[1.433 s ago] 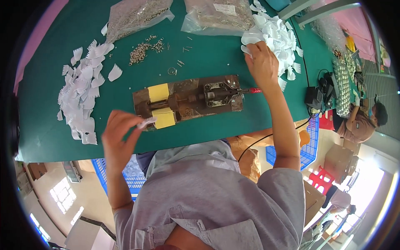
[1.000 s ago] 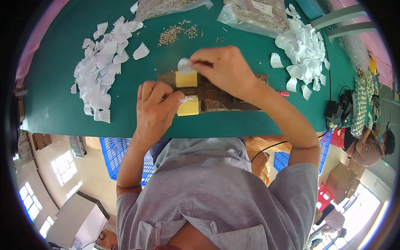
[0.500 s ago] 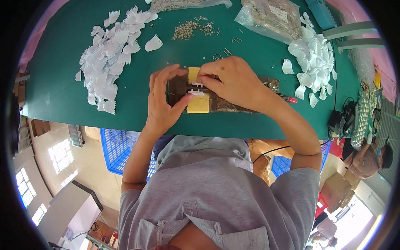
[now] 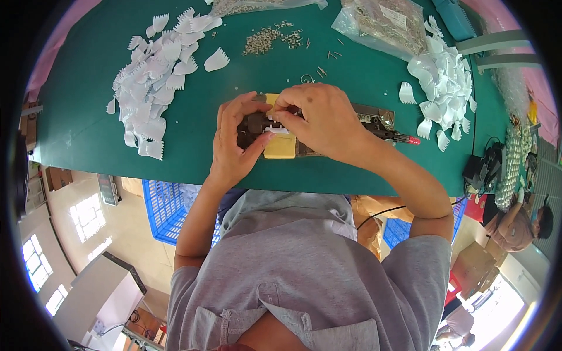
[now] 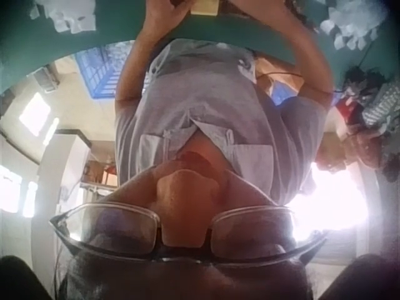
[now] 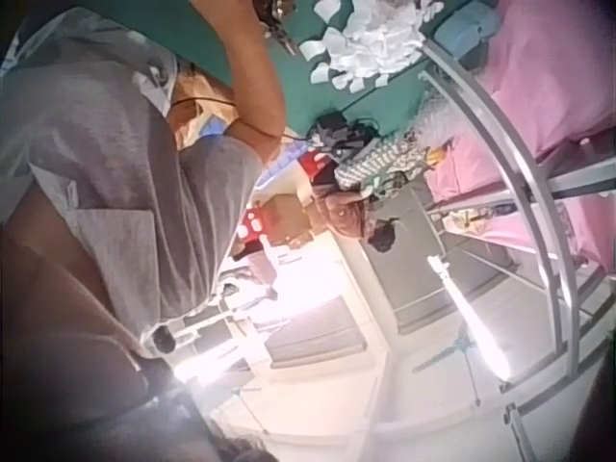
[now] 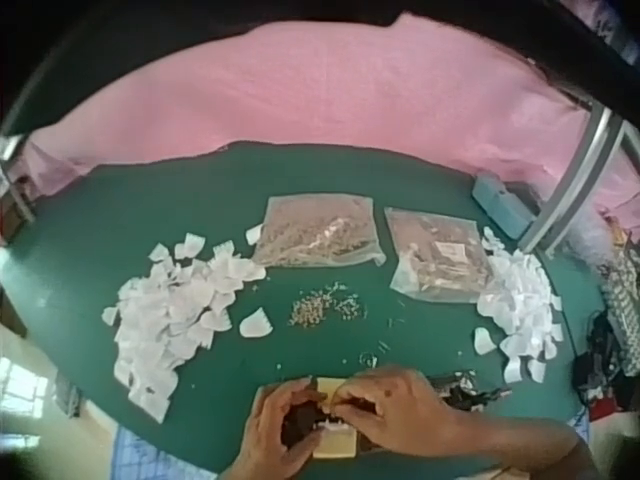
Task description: Assembling metal rings into white plastic components using a workbench fixture.
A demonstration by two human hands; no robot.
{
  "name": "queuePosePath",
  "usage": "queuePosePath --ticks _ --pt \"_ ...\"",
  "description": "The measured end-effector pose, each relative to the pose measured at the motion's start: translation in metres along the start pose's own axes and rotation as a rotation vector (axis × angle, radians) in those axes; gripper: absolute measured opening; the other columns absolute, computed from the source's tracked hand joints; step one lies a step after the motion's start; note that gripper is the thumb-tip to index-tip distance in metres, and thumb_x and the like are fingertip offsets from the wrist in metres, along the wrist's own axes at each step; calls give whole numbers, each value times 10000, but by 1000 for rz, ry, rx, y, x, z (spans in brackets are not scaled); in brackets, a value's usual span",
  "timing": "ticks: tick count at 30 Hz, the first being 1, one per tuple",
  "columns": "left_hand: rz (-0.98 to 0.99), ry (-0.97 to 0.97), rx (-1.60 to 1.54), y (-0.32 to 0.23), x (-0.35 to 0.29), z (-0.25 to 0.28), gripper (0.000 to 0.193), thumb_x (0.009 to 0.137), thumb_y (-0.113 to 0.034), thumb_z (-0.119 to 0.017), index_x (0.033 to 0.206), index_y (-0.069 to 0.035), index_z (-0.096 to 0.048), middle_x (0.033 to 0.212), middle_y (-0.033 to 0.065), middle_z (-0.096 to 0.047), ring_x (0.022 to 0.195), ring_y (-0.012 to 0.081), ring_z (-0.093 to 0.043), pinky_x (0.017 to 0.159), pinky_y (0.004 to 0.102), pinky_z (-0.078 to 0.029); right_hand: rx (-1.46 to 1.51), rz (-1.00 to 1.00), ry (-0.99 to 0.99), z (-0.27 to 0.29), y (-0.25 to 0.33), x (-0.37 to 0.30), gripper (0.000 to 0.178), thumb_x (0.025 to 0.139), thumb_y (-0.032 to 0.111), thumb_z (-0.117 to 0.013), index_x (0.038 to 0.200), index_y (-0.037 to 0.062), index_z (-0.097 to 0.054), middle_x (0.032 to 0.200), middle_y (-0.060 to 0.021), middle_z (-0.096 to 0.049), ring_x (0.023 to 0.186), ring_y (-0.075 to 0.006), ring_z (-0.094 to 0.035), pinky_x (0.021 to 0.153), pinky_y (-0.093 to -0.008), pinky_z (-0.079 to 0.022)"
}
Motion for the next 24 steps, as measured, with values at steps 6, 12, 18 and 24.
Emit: queuePosePath --ticks 6,12,18,24 --pt "-18 16 -11 0 2 -2 751 797 21 -801 1469 -77 -478 1194 85 -737 1220 332 -587 1039 437 -477 -37 106 -103 -4 11 -7 115 927 174 -729 933 64 -761 838 -90 -751 741 -295 -699 736 -410 -529" --pt "-34 28 -48 -5 5 -3 730 805 33 -784 1464 -77 -489 1175 83 -735 1205 335 -589 1032 432 -480 -5 99 -166 -4 7 -14 88 921 153 -743 924 65 -755 850 -74 -756 720 -272 -686 725 -394 -517" --pt "0 76 -56 -2 8 -3 623 785 32 -776 1369 -72 -587 1131 75 -724 1166 328 -571 999 431 -488 115 -5 -97 13 -14 -4 121 933 166 -737 948 47 -759 866 -96 -757 720 -275 -693 684 -373 -547" --pt "-27 123 -15 -7 10 -1 501 786 31 -781 1260 -59 -644 1130 49 -721 1181 301 -546 1014 399 -475 -280 -204 -265 89 -113 17 120 912 205 -730 938 91 -759 892 -71 -768 776 -227 -730 732 -371 -574"
Point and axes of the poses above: each hand's wrist, its own x-axis towards the middle knuckle, its own z-axis out of the back of the hand, y = z × x, the point moved 7 cm from there along x, towards the middle knuckle
